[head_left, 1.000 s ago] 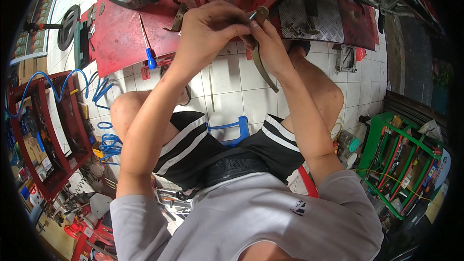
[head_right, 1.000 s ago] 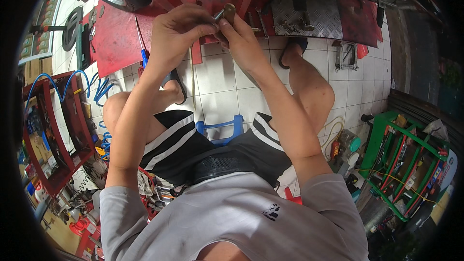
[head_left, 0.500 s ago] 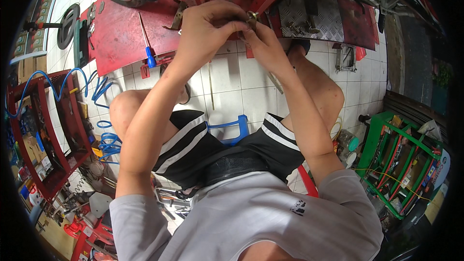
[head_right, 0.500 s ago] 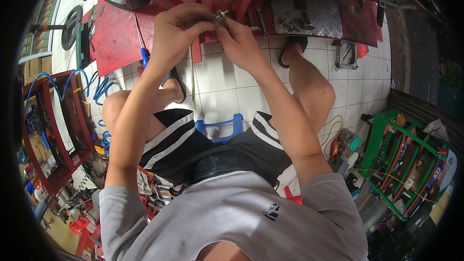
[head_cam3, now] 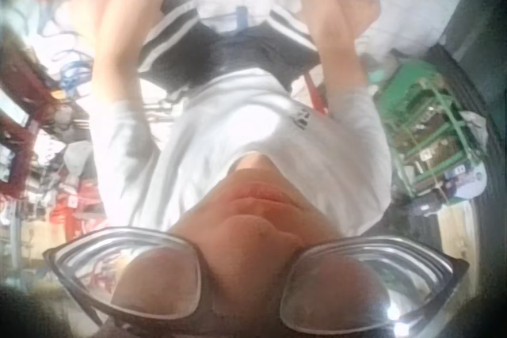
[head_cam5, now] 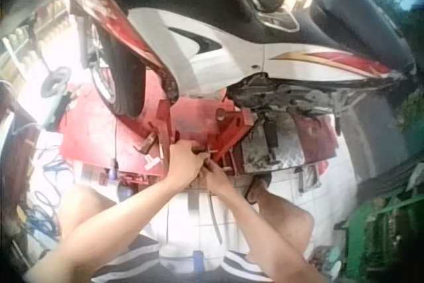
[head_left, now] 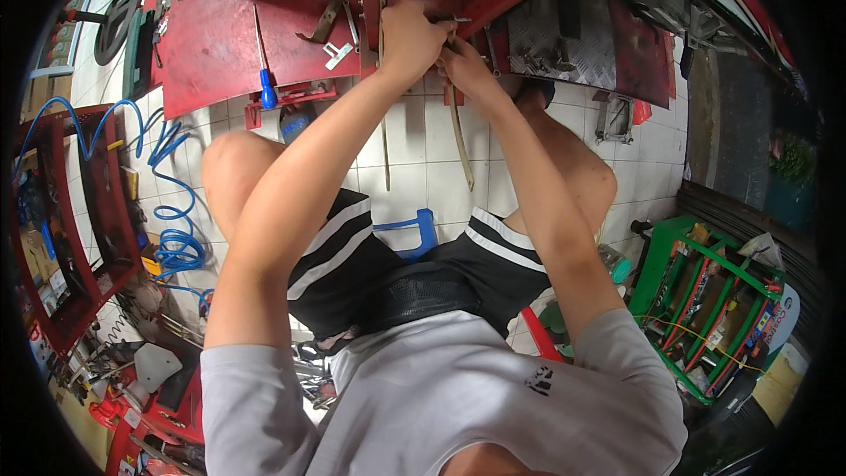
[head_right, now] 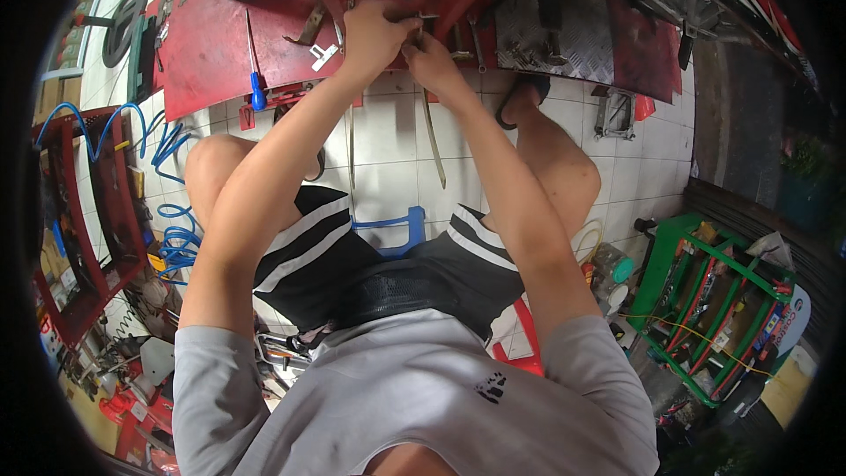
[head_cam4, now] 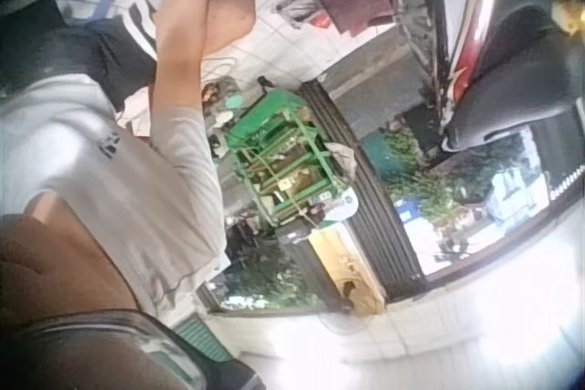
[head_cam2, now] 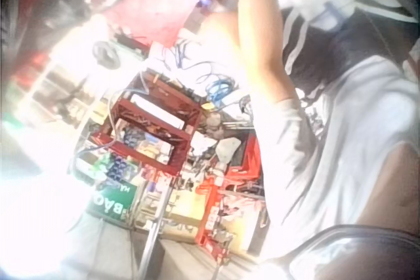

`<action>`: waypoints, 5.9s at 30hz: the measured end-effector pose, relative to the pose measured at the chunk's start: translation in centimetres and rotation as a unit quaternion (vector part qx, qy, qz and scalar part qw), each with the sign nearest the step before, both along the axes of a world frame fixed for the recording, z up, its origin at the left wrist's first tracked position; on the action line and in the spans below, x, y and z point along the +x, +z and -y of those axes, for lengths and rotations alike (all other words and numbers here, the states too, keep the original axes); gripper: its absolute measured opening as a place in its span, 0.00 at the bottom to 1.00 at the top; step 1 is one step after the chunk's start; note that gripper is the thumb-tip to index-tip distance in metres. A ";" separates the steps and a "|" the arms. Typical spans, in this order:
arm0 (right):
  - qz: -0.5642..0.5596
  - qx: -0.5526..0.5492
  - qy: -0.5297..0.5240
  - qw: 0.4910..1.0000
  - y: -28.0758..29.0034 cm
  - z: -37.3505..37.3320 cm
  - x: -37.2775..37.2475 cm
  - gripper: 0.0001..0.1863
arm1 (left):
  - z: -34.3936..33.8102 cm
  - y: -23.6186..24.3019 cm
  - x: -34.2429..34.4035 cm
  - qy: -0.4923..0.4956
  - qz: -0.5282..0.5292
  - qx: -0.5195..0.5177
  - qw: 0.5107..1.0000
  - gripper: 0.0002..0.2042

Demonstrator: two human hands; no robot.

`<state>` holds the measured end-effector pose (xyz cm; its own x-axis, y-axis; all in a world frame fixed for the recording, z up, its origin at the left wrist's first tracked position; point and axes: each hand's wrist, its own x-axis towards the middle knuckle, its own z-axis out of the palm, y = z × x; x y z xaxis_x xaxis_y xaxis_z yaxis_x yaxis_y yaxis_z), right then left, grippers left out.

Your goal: The person sits on a low stool in a workshop, using a screwdriver to disassemble a metal bracket and a cylindrical component. They remove screws and separate the parts, then reassemble the bracket with a long metal rod, tightening the screws to secure the assembly.

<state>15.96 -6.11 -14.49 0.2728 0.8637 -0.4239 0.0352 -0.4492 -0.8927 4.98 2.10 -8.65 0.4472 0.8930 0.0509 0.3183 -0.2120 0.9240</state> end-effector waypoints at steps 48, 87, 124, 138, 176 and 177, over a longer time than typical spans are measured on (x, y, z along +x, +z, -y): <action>0.255 0.032 -0.125 0.958 -5.3 1.6 0.9 0.19 | -0.4 -0.8 5.1 -0.040 -0.119 0.202 0.971 0.21; 0.432 -0.264 -0.203 0.839 -11.0 5.1 16.6 0.16 | -0.7 0.2 5.5 -0.069 -0.137 0.269 0.951 0.21; 0.384 -0.239 -0.138 0.881 -11.2 4.3 16.4 0.24 | -0.7 0.8 4.6 -0.109 -0.116 0.190 0.969 0.16; 0.458 -0.258 -0.166 0.834 -12.7 5.6 18.5 0.19 | -0.8 0.5 4.5 -0.095 -0.154 0.195 0.964 0.16; 0.117 -0.069 0.040 0.990 5.2 1.2 12.6 0.20 | -2.0 -0.3 3.7 -0.111 -0.112 0.193 0.968 0.12; -0.039 -0.002 -0.047 0.998 6.3 1.6 12.4 0.20 | -1.7 -0.1 4.2 -0.119 -0.115 0.182 0.969 0.11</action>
<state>28.36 -7.73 -8.19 0.3196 0.8334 -0.4509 -0.0764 -0.4517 -0.8889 9.16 3.80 -8.75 0.6745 0.7056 0.2170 0.4098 -0.6024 0.6850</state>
